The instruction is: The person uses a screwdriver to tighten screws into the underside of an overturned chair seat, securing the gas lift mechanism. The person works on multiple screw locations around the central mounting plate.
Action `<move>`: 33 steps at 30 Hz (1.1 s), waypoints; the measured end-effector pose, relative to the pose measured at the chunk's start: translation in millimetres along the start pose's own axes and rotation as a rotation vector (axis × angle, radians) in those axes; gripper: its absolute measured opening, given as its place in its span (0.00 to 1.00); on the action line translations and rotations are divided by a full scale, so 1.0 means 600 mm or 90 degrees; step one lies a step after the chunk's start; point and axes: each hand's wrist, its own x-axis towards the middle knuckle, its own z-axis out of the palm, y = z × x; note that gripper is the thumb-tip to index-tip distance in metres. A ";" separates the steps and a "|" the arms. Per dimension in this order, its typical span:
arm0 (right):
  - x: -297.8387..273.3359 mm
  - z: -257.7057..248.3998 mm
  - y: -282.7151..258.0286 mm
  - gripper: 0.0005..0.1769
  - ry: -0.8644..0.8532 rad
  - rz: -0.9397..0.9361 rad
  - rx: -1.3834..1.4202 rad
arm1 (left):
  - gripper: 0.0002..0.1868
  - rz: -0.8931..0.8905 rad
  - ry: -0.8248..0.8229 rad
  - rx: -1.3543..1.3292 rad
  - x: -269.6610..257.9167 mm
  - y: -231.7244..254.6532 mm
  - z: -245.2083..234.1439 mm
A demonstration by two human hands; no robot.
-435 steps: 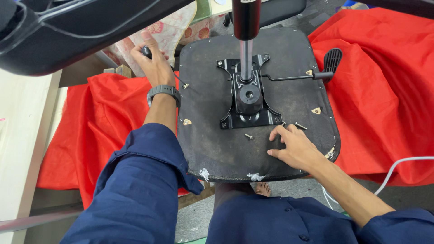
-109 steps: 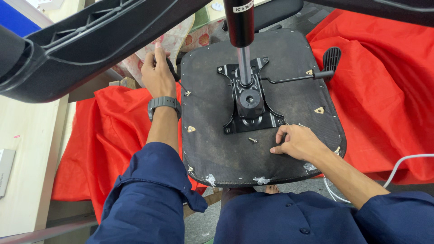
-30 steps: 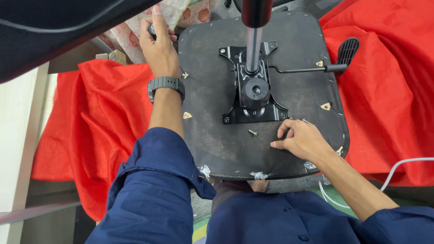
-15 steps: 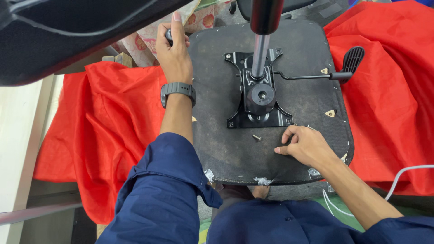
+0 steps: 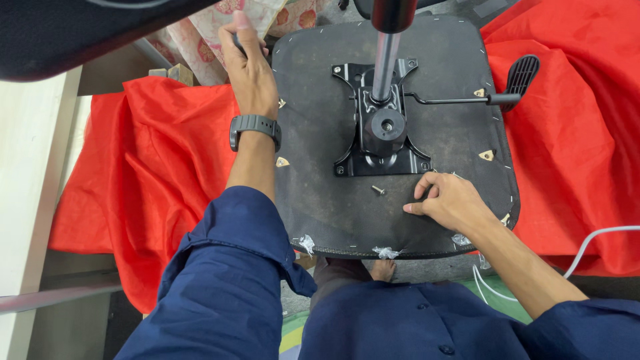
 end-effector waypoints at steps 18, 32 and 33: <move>0.005 -0.002 -0.002 0.21 -0.005 -0.010 -0.024 | 0.15 -0.057 0.073 -0.016 -0.006 0.051 -0.023; 0.006 -0.003 -0.008 0.21 0.002 0.017 0.002 | 0.06 -0.105 0.101 -0.042 0.015 0.030 0.015; 0.006 -0.004 -0.010 0.21 0.001 0.017 0.003 | 0.06 -0.126 0.101 -0.056 0.020 0.021 0.012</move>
